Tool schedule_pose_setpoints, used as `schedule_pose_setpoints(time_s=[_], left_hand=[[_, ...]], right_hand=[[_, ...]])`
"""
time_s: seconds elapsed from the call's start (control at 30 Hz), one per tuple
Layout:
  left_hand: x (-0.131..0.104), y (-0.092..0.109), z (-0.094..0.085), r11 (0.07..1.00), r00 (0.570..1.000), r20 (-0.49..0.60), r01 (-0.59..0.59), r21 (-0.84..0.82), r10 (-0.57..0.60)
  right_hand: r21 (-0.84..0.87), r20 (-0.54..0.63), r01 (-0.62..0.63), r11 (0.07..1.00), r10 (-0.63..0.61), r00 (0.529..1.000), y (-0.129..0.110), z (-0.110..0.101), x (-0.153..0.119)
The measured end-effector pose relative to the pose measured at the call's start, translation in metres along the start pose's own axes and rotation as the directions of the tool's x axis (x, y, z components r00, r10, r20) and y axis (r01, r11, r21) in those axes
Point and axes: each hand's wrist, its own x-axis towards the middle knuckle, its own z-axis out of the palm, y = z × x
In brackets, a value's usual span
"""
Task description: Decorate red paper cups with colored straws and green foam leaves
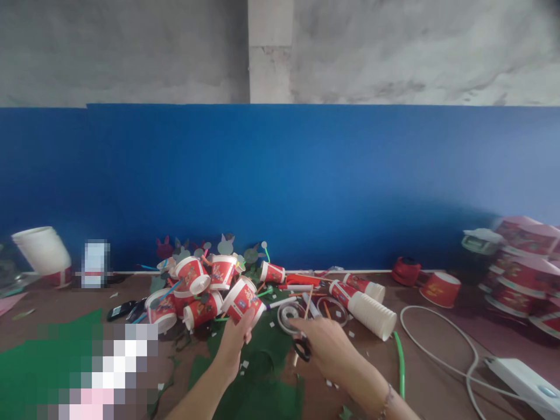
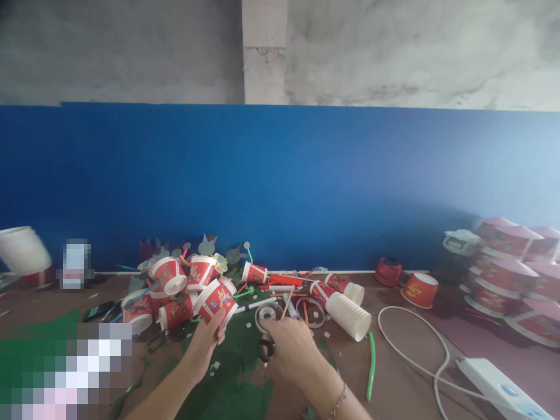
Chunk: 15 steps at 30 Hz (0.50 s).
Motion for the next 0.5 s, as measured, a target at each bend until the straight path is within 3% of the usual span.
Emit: schedule_pose_setpoints(time_s=[0.1, 0.27, 0.4, 0.5], left_hand=[[0.002, -0.007, 0.001, 0.993, 0.995, -0.018, -0.096, 0.069, 0.098], [0.000, -0.027, -0.001, 0.882, 0.940, 0.013, -0.326, 0.341, 0.342], [0.001, -0.030, -0.005, 0.799, 0.901, 0.150, -0.432, 0.420, 0.408], [0.000, -0.026, -0.006, 0.718, 0.848, 0.192, -0.522, 0.461, 0.494]], right_hand=[[-0.159, 0.032, -0.234, 0.959, 0.242, 0.970, 0.026, -0.001, 0.003], [-0.240, 0.085, -0.349, 0.906, 0.378, 0.922, 0.057, 0.000, 0.000], [-0.238, -0.042, -0.321, 0.917, 0.320, 0.946, 0.056, 0.011, 0.002], [-0.148, -0.094, -0.159, 0.976, 0.146, 0.985, 0.051, 0.035, 0.011]])
